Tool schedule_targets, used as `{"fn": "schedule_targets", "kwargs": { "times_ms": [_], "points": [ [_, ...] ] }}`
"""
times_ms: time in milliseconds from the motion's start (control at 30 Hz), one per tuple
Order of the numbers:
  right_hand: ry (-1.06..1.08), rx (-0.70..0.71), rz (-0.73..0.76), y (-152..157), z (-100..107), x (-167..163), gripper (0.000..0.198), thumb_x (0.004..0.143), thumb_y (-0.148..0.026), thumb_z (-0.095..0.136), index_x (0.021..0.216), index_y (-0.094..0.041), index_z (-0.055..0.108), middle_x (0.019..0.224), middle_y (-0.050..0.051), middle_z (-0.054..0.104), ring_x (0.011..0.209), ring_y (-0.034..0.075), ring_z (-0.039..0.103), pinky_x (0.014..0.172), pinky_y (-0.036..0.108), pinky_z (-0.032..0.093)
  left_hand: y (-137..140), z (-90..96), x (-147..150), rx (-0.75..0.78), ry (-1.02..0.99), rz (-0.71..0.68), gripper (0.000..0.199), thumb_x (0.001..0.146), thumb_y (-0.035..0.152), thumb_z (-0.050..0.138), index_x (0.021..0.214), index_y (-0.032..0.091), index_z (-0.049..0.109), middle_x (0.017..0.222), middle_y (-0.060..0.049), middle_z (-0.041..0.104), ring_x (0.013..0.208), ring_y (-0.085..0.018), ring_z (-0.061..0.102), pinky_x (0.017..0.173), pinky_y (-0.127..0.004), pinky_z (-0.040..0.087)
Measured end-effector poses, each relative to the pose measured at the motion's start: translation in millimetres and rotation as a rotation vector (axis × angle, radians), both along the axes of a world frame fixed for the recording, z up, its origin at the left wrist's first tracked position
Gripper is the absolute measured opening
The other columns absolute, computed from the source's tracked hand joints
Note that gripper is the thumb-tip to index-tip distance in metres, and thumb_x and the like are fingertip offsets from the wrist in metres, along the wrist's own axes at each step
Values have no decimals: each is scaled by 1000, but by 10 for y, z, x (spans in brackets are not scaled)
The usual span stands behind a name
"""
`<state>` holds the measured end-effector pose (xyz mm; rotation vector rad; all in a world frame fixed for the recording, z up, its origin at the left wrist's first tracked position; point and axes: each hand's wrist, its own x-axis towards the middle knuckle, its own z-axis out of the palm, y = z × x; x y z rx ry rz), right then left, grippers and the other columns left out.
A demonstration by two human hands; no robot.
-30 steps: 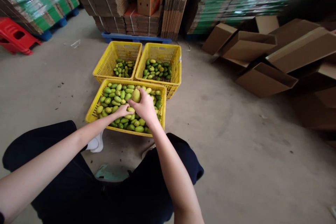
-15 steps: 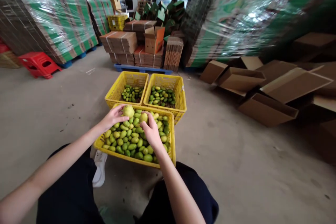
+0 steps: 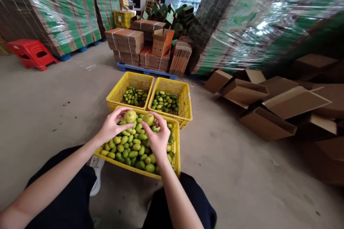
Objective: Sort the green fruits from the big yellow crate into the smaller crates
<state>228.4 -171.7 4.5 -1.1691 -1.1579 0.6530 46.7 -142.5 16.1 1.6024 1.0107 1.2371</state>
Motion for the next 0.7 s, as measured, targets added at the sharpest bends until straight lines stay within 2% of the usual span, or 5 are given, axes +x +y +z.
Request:
{"fn": "schedule_targets", "kwargs": {
  "times_ms": [133, 200, 400, 600, 700],
  "points": [
    [432, 0, 142, 49, 77, 13, 37, 68, -34, 83, 97, -28, 61, 100, 0, 71, 88, 19, 67, 84, 38, 55, 2, 49, 53, -40, -47, -9, 50, 66, 25, 82, 113, 19, 63, 120, -9, 66, 106, -21, 64, 92, -33, 54],
    [517, 14, 216, 57, 84, -4, 38, 66, -32, 85, 93, -29, 58, 99, -2, 68, 91, 18, 67, 86, 38, 55, 12, 58, 84, -53, -74, -22, 52, 66, 26, 83, 113, 19, 62, 119, -9, 67, 104, -21, 65, 90, -33, 54],
    [473, 29, 300, 49, 48, -93, 43, 63, -25, 87, 95, -30, 59, 105, -1, 66, 105, 20, 65, 96, 38, 51, 59, 69, 124, 61, -74, -77, 50, 69, 25, 82, 114, 20, 62, 117, -9, 67, 102, -21, 66, 87, -32, 55],
    [418, 66, 270, 69, 33, -26, 46, 60, -26, 88, 98, -30, 63, 108, 0, 71, 108, 21, 64, 101, 41, 48, 67, 147, 85, 334, 64, -28, 42, 74, 23, 79, 114, 22, 65, 115, -8, 66, 105, -21, 64, 92, -34, 53],
    [373, 40, 280, 57, 24, -15, 47, 60, -26, 87, 100, -30, 62, 114, 2, 70, 115, 25, 62, 104, 46, 47, 47, 209, 57, 385, 153, 28, 36, 77, 19, 75, 112, 23, 67, 112, -8, 67, 109, -22, 63, 98, -37, 50]
  ]
}}
